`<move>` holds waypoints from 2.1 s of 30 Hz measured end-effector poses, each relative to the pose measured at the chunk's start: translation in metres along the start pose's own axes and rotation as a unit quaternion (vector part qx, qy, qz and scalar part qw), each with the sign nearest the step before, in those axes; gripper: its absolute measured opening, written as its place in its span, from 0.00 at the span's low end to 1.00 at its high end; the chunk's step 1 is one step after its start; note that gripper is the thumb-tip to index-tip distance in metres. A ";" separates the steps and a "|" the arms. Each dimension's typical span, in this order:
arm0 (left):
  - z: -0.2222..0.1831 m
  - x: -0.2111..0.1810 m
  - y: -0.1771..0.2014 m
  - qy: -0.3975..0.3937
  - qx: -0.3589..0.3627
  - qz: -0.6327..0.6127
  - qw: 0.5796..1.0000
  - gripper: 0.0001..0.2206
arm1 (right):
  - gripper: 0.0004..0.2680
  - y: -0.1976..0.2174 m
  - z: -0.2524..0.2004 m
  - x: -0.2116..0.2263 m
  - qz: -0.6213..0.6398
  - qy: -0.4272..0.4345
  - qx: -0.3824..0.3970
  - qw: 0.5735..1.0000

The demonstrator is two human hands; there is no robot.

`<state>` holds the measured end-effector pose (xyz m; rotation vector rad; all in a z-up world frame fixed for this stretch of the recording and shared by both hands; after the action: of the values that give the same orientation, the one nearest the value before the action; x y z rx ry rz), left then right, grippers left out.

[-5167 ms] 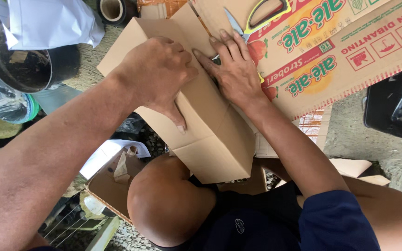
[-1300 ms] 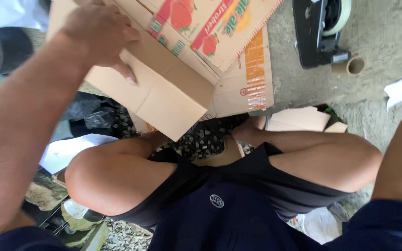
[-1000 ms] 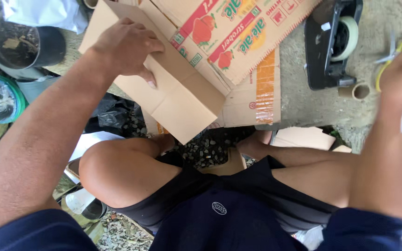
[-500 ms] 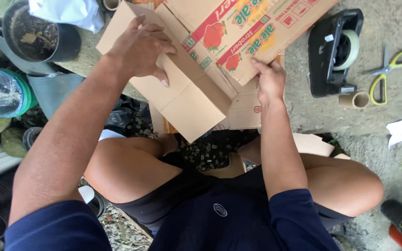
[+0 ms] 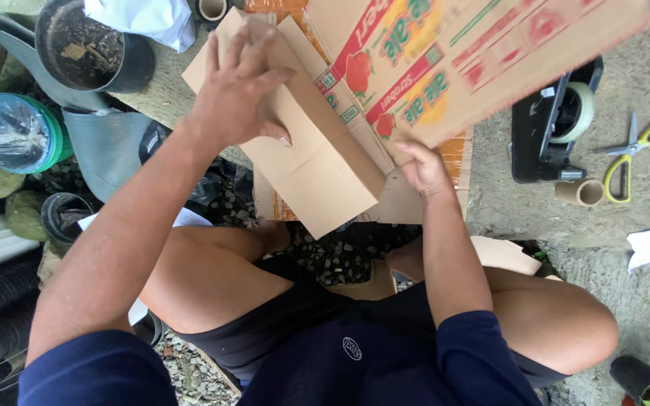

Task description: The person assembles a cardboard box by folding the flaps and securing them with tape. They use scissors to trim excess tape and adjust the box shape. The person also handles a potted plant and places it on the work surface.

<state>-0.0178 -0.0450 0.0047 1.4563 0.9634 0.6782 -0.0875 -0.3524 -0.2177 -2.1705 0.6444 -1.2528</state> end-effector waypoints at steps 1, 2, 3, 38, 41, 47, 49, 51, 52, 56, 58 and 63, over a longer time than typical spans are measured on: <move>-0.005 0.002 0.000 0.017 -0.014 -0.020 1.000 0.50 | 0.23 0.004 -0.003 -0.006 -0.014 -0.028 -0.026 0.999; -0.011 0.004 -0.001 0.037 -0.027 -0.039 0.998 0.53 | 0.23 0.006 -0.005 -0.012 -0.027 -0.059 -0.049 0.997; -0.018 0.007 -0.002 0.057 -0.040 -0.059 0.996 0.56 | 0.23 0.001 -0.005 -0.011 -0.069 -0.034 -0.044 0.996; -0.055 0.022 -0.070 0.253 -0.112 -0.582 0.765 0.68 | 0.14 -0.039 -0.056 -0.050 -0.389 -0.014 0.070 0.918; -0.060 0.019 -0.084 0.317 -0.117 -0.611 0.716 0.61 | 0.14 -0.031 -0.056 -0.055 -0.339 -0.035 0.019 0.940; -0.073 -0.030 -0.114 0.345 -0.191 -0.751 0.530 0.43 | 0.12 -0.040 -0.051 -0.062 -0.392 0.018 0.059 0.918; -0.075 -0.036 -0.114 0.347 -0.210 -0.761 0.506 0.40 | 0.12 -0.037 -0.048 -0.061 -0.406 0.037 0.069 0.911; -0.077 -0.042 -0.112 0.326 -0.203 -0.799 0.462 0.41 | 0.12 -0.041 -0.052 -0.054 -0.513 0.144 0.097 0.841; -0.077 -0.044 -0.108 0.317 -0.201 -0.799 0.469 0.42 | 0.11 -0.049 -0.059 -0.050 -0.602 0.239 0.121 0.753; -0.085 -0.047 -0.092 0.345 -0.175 -0.777 0.497 0.52 | 0.12 -0.032 -0.060 -0.078 -0.518 0.147 0.126 0.833; -0.088 -0.045 -0.081 0.369 -0.159 -0.741 0.537 0.57 | 0.12 -0.014 -0.058 -0.117 -0.256 -0.021 0.058 0.965; -0.101 -0.036 -0.057 0.501 -0.038 -0.421 0.755 0.56 | 0.14 -0.033 -0.066 -0.177 0.009 -0.038 0.082 0.996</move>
<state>-0.1318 -0.0276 -0.0337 0.3307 2.1942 0.7646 -0.2214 -0.2291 -0.2785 -2.0613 0.5095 -1.1665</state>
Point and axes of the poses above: each hand's wrist, its own z-axis towards the middle knuckle, its own y-axis out of the back of the hand, x = y × z, the point moved 8 cm from there along z, towards the middle knuckle, and after that the axes turned 1 degree about x, right-handed, at the moved point
